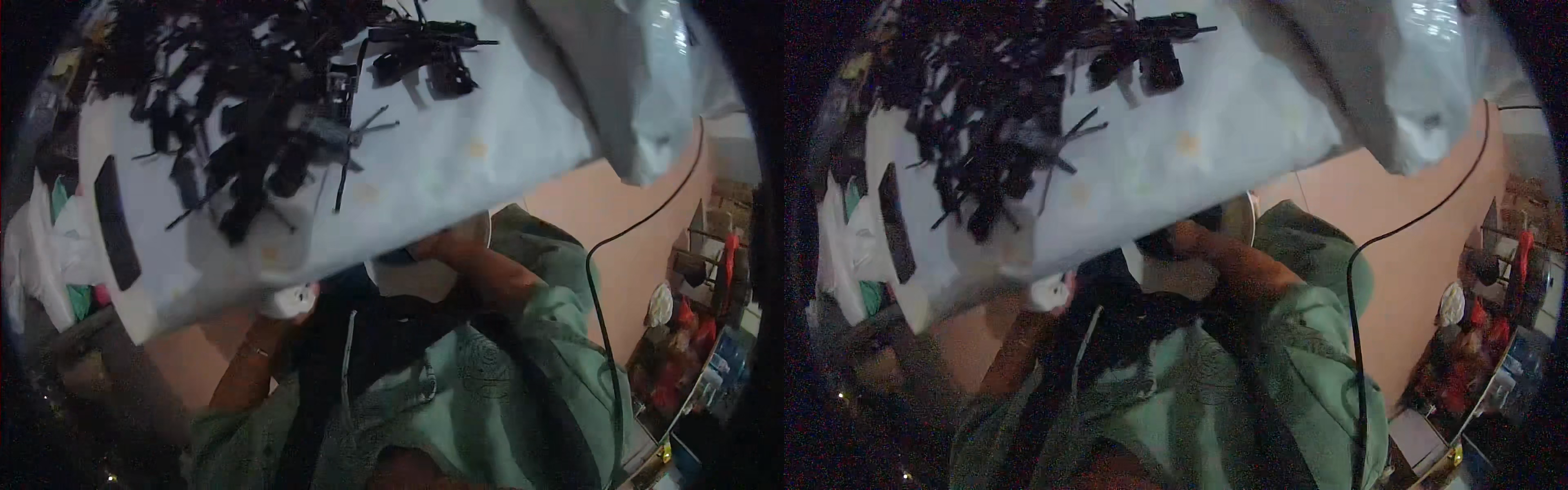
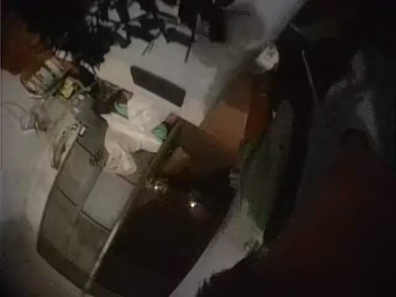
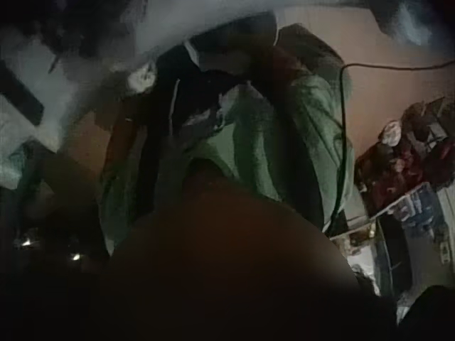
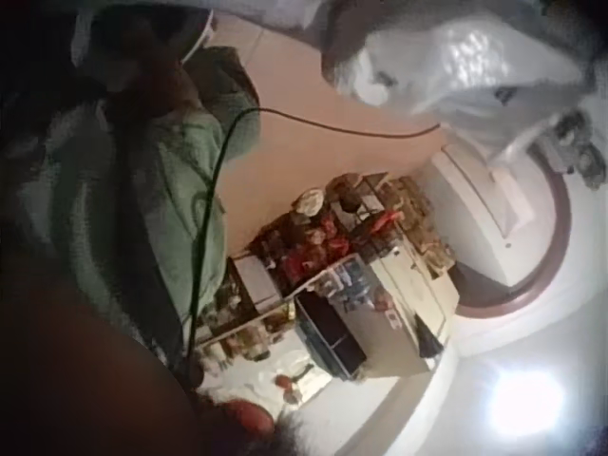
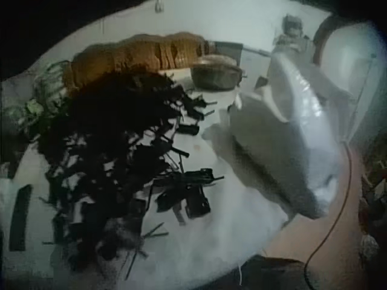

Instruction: Wiping down small black plastic components with a cloth at a workstation.

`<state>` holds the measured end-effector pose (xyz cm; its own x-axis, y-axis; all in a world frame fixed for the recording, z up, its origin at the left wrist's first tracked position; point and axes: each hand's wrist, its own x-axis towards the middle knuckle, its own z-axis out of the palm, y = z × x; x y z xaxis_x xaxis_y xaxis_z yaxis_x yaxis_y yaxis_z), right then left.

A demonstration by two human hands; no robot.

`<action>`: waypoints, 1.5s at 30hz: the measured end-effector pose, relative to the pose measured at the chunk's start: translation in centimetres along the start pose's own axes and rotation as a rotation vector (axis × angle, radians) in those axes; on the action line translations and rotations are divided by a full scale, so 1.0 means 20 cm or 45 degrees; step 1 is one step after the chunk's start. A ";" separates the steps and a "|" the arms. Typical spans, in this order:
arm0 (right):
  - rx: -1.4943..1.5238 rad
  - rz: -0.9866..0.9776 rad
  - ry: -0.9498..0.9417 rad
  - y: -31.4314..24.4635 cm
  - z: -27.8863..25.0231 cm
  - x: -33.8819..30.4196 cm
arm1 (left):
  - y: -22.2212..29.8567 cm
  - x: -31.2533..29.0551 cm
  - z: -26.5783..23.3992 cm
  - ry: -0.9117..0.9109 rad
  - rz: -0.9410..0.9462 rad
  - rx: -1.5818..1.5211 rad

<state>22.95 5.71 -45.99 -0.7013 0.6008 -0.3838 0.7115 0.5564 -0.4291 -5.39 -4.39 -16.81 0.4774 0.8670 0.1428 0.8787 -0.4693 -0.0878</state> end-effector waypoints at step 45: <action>0.719 -0.512 1.096 -1.37 -1.82 -0.89 | 0.40 0.24 -1.01 0.476 -0.656 -1.936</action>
<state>17.60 0.63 2.42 -0.4554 0.7557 0.4706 0.1624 0.5902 -0.7907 4.03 -7.41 3.09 -0.0719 0.9939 0.0836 0.0309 -0.0816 0.9962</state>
